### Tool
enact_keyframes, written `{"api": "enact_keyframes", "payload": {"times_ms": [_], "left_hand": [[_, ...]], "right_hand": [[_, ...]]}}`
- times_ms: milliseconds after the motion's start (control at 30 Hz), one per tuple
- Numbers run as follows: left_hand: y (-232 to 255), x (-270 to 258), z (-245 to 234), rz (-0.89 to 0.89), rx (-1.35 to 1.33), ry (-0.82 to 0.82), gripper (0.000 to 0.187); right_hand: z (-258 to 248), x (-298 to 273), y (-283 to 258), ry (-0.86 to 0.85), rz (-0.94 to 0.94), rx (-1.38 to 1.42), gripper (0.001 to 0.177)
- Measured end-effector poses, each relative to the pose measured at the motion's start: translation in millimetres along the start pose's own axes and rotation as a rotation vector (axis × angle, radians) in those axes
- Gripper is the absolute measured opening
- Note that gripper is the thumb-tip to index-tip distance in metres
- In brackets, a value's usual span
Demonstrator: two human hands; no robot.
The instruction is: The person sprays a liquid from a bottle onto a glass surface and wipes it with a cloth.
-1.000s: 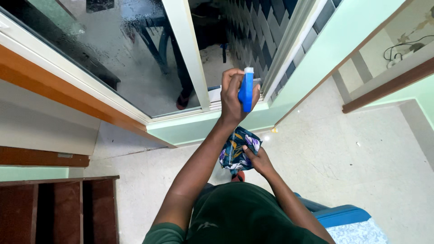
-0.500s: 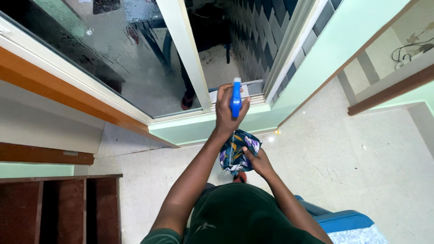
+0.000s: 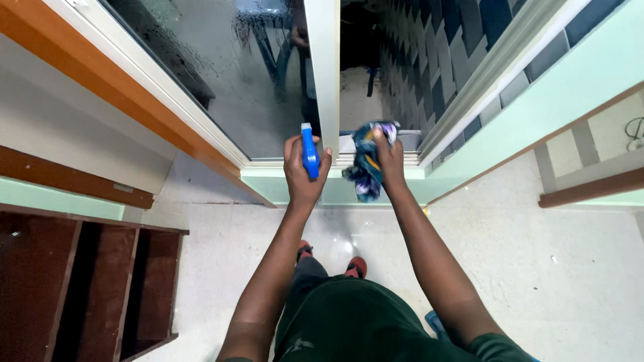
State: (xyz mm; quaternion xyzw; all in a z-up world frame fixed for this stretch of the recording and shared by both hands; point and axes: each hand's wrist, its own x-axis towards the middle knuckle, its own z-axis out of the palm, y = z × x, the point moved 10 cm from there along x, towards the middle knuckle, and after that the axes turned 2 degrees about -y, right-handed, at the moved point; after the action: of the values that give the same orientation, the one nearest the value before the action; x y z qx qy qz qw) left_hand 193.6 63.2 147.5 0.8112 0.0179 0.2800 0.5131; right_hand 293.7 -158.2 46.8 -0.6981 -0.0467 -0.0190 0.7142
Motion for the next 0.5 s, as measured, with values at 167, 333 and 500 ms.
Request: {"api": "enact_keyframes", "payload": {"times_ms": [167, 333, 500], "left_hand": [[3.3, 14.9, 8.5, 0.089, -0.035, -0.019, 0.034], [-13.2, 30.0, 29.5, 0.155, -0.023, -0.078, 0.035], [-28.0, 48.8, 55.4, 0.177, -0.052, -0.151, 0.038]], "right_hand": [[53.1, 81.0, -46.0, 0.024, -0.109, -0.144, 0.031], [85.2, 116.2, -42.6, -0.226, -0.202, 0.258, 0.056], [86.1, 142.8, -5.1, -0.35, -0.089, 0.183, 0.043]]}}
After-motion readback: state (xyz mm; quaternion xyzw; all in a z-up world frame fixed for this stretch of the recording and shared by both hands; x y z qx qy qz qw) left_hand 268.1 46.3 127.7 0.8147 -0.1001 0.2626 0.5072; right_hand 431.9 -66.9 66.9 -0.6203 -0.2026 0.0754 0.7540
